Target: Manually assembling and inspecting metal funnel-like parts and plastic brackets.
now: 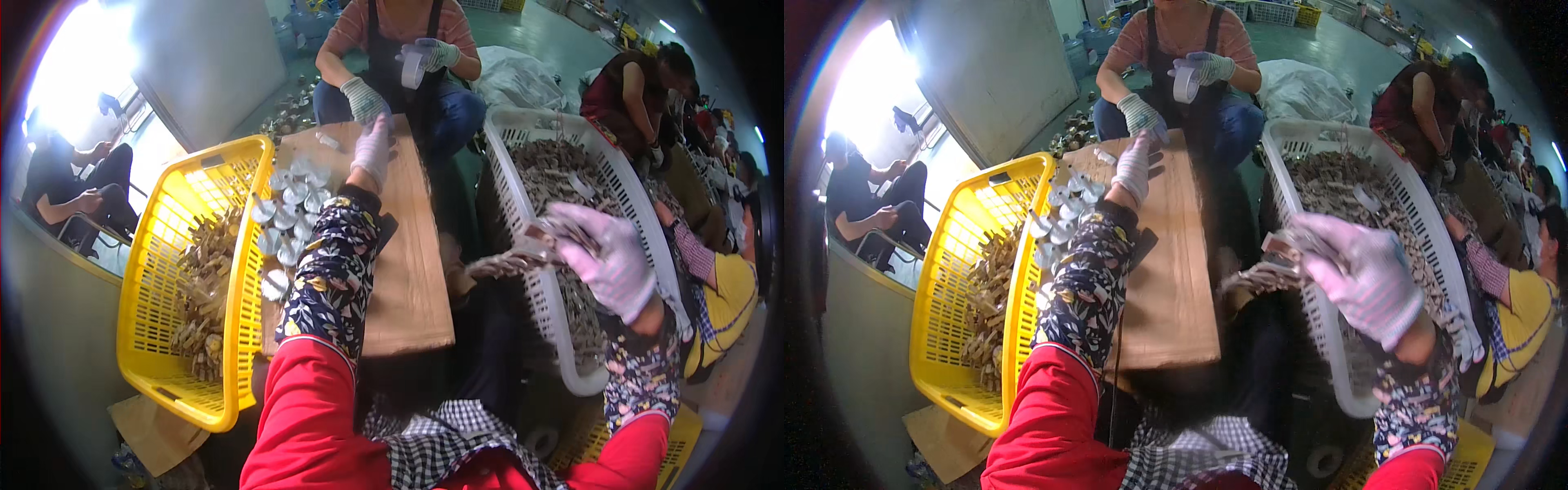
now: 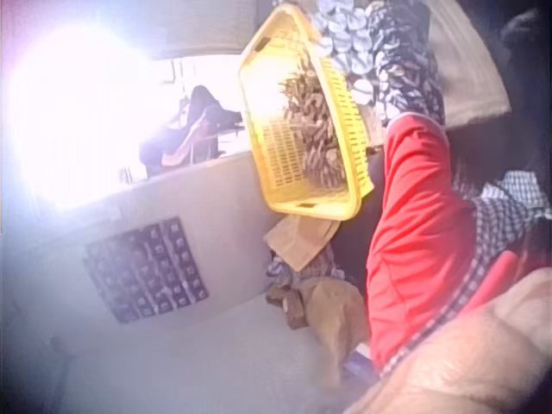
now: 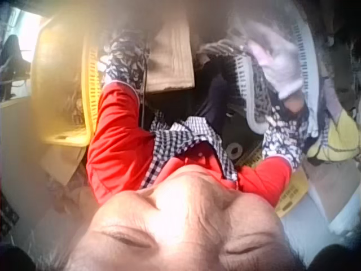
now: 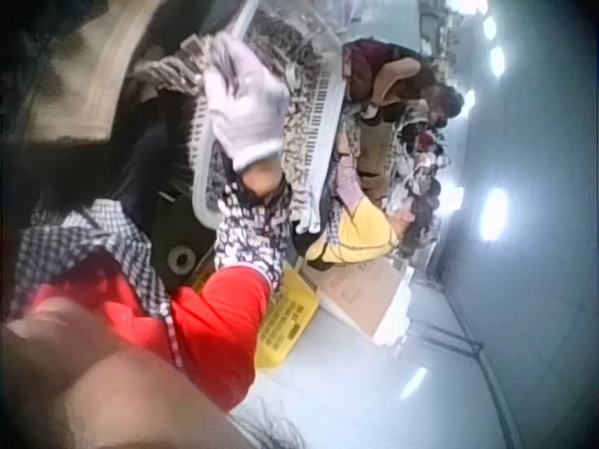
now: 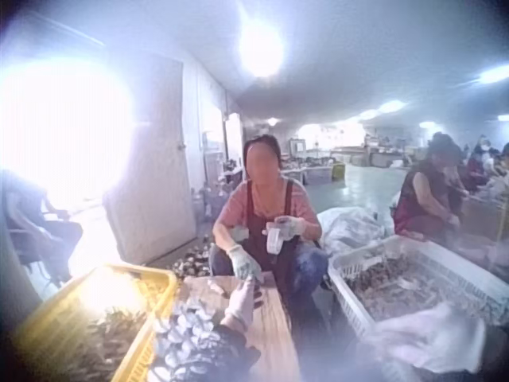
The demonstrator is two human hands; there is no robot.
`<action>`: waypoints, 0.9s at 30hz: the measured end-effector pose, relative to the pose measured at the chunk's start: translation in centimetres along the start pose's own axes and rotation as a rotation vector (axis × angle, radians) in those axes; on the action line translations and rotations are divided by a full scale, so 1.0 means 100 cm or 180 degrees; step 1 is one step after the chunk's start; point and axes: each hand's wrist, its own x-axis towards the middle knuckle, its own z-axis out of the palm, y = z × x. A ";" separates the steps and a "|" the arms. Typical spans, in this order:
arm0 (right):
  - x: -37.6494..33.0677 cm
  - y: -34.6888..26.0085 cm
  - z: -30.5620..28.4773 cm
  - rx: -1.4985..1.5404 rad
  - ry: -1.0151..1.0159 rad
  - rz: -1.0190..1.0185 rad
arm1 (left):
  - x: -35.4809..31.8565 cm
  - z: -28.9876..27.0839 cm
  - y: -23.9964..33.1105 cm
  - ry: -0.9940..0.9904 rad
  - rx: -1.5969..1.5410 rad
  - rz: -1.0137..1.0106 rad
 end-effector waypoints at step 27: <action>0.018 0.076 -0.005 -0.0430 0.0244 0.0348 | 0.093 -0.006 0.026 -0.1440 0.1511 -0.0209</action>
